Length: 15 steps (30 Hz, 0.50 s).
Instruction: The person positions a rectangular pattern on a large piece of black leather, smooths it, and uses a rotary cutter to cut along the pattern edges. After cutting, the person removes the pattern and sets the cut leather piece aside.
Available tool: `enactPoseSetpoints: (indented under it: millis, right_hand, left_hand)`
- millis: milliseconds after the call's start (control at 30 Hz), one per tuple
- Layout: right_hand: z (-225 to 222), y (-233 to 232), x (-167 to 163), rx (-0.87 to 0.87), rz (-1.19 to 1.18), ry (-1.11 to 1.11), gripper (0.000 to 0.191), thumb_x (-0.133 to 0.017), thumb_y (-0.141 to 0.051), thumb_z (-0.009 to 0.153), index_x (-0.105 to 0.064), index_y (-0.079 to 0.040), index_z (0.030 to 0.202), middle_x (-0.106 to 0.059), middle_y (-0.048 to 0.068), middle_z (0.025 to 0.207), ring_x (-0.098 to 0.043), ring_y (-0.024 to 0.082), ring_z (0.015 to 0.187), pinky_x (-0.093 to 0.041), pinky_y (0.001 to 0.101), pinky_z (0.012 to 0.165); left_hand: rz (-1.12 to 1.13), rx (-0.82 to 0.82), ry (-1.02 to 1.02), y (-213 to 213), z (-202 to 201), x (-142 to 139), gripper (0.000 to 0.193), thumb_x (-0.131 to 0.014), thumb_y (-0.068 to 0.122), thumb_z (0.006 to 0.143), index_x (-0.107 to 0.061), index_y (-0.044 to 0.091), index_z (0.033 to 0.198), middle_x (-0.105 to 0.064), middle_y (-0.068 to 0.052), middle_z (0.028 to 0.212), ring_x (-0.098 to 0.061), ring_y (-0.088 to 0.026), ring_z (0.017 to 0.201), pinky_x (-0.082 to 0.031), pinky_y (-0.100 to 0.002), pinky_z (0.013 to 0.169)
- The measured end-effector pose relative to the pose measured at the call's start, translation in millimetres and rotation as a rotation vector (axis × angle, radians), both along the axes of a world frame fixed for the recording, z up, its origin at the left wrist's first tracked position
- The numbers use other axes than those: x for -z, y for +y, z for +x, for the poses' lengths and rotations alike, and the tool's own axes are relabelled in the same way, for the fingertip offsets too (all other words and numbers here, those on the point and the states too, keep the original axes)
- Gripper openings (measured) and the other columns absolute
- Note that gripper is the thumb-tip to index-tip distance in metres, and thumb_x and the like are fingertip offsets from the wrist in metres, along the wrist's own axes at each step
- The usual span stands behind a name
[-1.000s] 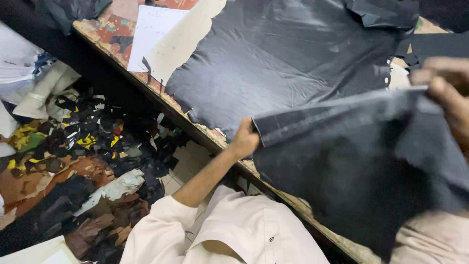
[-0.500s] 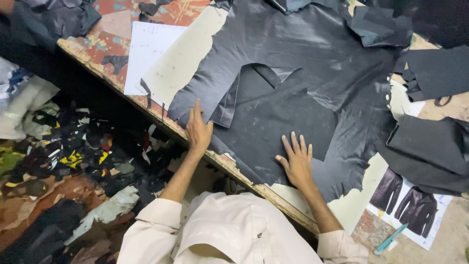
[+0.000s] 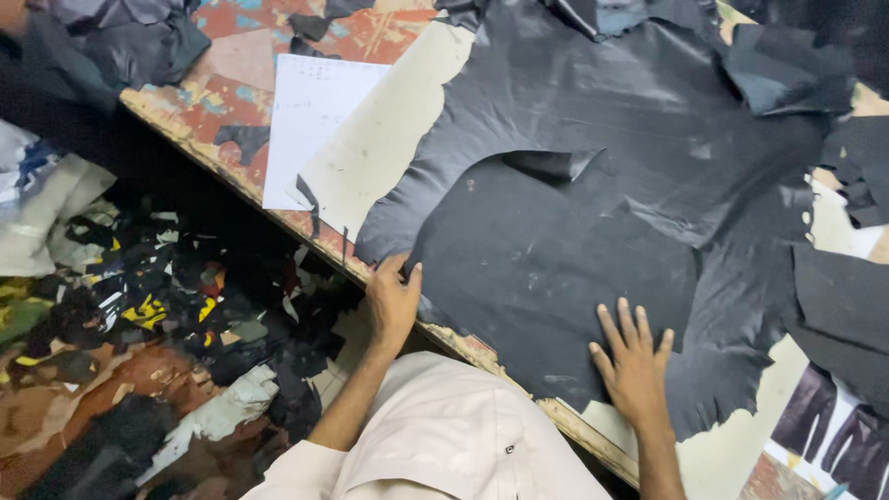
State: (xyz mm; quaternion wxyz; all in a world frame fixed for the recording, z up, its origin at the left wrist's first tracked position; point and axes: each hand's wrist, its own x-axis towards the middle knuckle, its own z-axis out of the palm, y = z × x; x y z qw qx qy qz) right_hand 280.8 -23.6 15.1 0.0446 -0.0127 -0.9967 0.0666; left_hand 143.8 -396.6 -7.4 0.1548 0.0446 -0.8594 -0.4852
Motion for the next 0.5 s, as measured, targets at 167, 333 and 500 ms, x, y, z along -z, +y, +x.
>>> enactPoseSetpoints:
  millis: [167,333,500]
  right_hand:
    - [-14,15,2,0.146,-0.022,0.029,0.064,-0.049,-0.046,0.1,-0.04,-0.024,0.158,-0.031,0.011,0.168,-0.026,0.034,0.155,-0.007,0.0745,0.119]
    - [-37,-5,16,0.26,0.0,0.042,0.072,-0.05,-0.052,0.099,-0.038,-0.017,0.16,-0.028,0.021,0.168,-0.024,0.042,0.155,-0.005,0.0761,0.117]
    - [-61,-33,25,0.269,-0.029,0.104,0.087,-0.054,-0.059,0.093,-0.033,-0.01,0.162,-0.022,0.033,0.165,-0.017,0.053,0.152,-0.011,0.073,0.116]
  left_hand:
    - [-0.048,0.073,0.001,-4,-24,-24,0.034,-0.075,0.01,0.084,-0.072,0.005,0.117,-0.075,-0.015,0.108,-0.072,-0.033,0.096,-0.055,-0.041,0.084]
    - [-0.534,0.125,-0.09,12,-27,-44,0.053,-0.071,0.003,0.08,-0.063,0.002,0.132,-0.07,-0.018,0.113,-0.065,-0.036,0.105,-0.051,-0.045,0.085]
    - [-0.189,0.771,0.132,96,-24,-33,0.042,-0.062,0.006,0.093,-0.065,0.009,0.135,-0.066,-0.009,0.136,-0.06,-0.025,0.134,-0.048,-0.039,0.115]
